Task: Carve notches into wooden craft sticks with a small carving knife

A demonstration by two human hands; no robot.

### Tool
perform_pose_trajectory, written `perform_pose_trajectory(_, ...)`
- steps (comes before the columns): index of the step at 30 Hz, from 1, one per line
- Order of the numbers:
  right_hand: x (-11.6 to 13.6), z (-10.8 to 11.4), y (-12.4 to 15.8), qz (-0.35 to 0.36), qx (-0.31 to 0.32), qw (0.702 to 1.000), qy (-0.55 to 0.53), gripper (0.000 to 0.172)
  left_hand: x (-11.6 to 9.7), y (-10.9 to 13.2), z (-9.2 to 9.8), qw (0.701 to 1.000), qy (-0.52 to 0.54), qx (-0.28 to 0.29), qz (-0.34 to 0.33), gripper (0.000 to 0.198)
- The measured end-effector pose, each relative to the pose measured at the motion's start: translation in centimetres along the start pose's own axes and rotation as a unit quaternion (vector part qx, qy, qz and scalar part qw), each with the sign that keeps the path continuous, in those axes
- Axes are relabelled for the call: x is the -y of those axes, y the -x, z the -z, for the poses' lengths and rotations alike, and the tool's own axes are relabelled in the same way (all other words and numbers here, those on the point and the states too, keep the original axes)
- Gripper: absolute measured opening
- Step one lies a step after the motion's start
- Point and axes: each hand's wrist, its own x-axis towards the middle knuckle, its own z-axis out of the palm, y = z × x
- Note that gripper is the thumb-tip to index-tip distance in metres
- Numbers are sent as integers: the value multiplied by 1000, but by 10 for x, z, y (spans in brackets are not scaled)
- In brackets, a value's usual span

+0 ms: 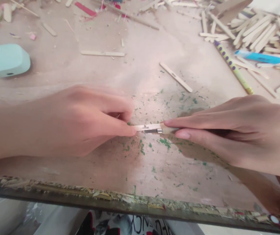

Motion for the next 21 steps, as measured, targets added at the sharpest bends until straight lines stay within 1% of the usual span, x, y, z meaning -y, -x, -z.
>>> perform_pose_trajectory(4,2,-5,-3,25,0,1000,-4,27,0,-2,1,1000,-8,2,-16,44)
perform_pose_trajectory(8,3,-3,-6,19,3,1000,0,27,0,0,0,1000,-9,-3,-18,46)
perform_pose_trajectory(12,3,-1,-4,19,-4,1000,7,24,-1,1,1,1000,-17,-4,-20,44)
perform_pose_trajectory(17,4,-2,1,-36,-25,998,50,24,-3,-1,2,1000,-23,-1,-7,47)
perform_pose_trajectory(19,4,-2,4,-45,-39,997,43,20,-3,-2,1,1000,-20,-5,-11,46)
perform_pose_trajectory(21,2,-2,8,-46,-47,997,37,20,-3,-3,-1,1000,-21,-2,-16,45)
